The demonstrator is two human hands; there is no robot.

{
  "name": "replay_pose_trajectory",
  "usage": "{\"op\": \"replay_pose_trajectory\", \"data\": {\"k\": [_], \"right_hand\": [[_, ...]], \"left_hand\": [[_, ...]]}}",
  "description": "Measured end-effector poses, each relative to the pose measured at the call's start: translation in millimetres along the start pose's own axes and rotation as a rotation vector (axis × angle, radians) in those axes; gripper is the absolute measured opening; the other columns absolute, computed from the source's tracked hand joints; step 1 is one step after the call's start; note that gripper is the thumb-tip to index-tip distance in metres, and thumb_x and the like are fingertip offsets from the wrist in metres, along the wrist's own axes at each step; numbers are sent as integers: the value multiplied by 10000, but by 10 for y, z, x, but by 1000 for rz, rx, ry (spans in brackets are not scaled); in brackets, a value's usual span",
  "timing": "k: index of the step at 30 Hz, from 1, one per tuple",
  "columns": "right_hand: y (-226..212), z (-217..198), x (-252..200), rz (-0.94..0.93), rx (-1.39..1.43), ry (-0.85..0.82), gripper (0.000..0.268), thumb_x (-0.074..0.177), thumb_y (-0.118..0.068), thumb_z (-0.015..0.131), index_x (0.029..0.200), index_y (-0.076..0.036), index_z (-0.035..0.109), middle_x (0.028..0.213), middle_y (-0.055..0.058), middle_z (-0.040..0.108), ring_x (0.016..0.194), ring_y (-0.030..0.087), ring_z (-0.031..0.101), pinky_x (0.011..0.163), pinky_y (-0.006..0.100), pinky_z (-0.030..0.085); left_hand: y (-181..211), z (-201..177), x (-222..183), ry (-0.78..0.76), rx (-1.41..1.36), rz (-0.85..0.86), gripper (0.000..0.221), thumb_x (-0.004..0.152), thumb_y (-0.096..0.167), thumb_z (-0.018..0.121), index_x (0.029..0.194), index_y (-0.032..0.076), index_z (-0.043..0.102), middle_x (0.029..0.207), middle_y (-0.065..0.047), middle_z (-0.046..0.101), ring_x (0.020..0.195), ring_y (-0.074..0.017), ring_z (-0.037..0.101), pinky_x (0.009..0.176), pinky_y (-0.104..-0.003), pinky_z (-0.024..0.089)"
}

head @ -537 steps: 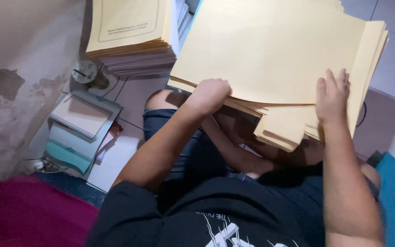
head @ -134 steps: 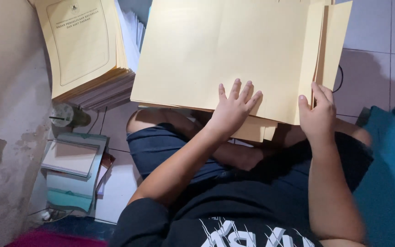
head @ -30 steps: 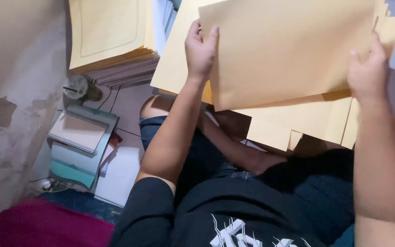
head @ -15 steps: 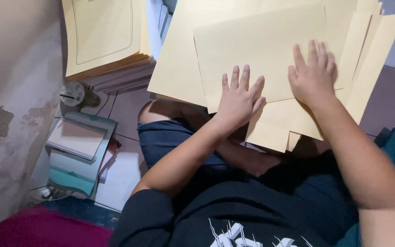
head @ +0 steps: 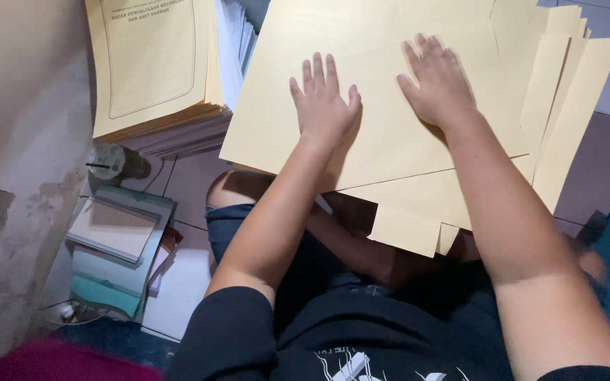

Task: Sorting and aligning a large stack of yellow paper folders by flipping them over one by one from one pile to another.

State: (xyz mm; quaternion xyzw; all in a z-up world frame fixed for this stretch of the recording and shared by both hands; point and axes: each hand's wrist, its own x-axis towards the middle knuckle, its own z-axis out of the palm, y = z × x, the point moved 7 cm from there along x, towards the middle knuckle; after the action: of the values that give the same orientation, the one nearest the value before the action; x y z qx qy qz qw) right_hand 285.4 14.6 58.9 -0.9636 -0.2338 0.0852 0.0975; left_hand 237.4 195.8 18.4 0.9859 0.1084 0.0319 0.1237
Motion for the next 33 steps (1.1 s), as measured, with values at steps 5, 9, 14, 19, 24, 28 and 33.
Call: {"op": "replay_pose_trajectory", "data": {"k": [5, 9, 14, 19, 24, 28, 33], "right_hand": [[638, -254, -191, 225, 20, 49, 684, 1091, -400, 272, 1655, -35, 143, 1721, 170, 77, 1580, 299, 46, 1276, 459, 56], [825, -180, -506, 259, 3, 19, 712, 1085, -387, 248, 1637, 30, 77, 1724, 181, 38, 1593, 281, 37, 1288, 426, 46], [888, -41, -1077, 236, -30, -1, 696, 1073, -365, 211, 1639, 8, 50, 1730, 167, 19, 1598, 272, 19, 1289, 419, 21], [900, -14, -970, 280, -102, -27, 718, 1063, -367, 203, 1627, 52, 53, 1722, 210, 25, 1594, 299, -7, 1281, 461, -4], [58, 76, -249, 152, -49, -36, 686, 1069, -320, 238, 1632, 28, 59, 1724, 193, 25, 1594, 301, 16, 1284, 449, 21], [-211, 313, 173, -106, -28, 88, 632, 1051, -278, 288, 1638, -51, 235, 1712, 147, 190, 1572, 304, 141, 1262, 481, 101], [204, -14, -49, 110, -1, -20, 652, 1077, -390, 259, 1664, -131, 143, 1733, 116, 66, 1589, 262, 28, 1270, 457, 17]], "left_hand": [[-134, -46, 1, 38, 33, -2, 774, 1008, 528, 350, 1634, 90, 225, 1711, -134, 179, 1582, -299, 163, 1261, -555, 126], [-107, -94, -46, -7, 44, -40, 791, 1021, 507, 325, 1634, 39, 151, 1722, -133, 134, 1593, -269, 106, 1268, -546, 101], [-72, -177, -89, -7, 50, -44, 787, 1029, 504, 316, 1636, 33, 141, 1722, -141, 126, 1592, -279, 89, 1266, -558, 94], [125, -370, -231, -141, -24, 149, 756, 979, 606, 267, 1651, 265, 203, 1714, -186, 77, 1572, -404, -4, 1191, -706, -54], [427, -24, -144, -118, -27, 395, 719, 995, 573, 296, 1629, 234, 278, 1704, -140, 168, 1567, -388, 98, 1233, -636, 66], [476, 359, 65, -62, -59, 436, 650, 1025, 429, 282, 1630, 190, 273, 1707, -31, 235, 1581, -292, 167, 1262, -595, 127], [132, 241, 197, -2, -61, 196, 674, 1013, 357, 332, 1621, 80, 248, 1709, -74, 215, 1582, -266, 178, 1267, -573, 112]]}}
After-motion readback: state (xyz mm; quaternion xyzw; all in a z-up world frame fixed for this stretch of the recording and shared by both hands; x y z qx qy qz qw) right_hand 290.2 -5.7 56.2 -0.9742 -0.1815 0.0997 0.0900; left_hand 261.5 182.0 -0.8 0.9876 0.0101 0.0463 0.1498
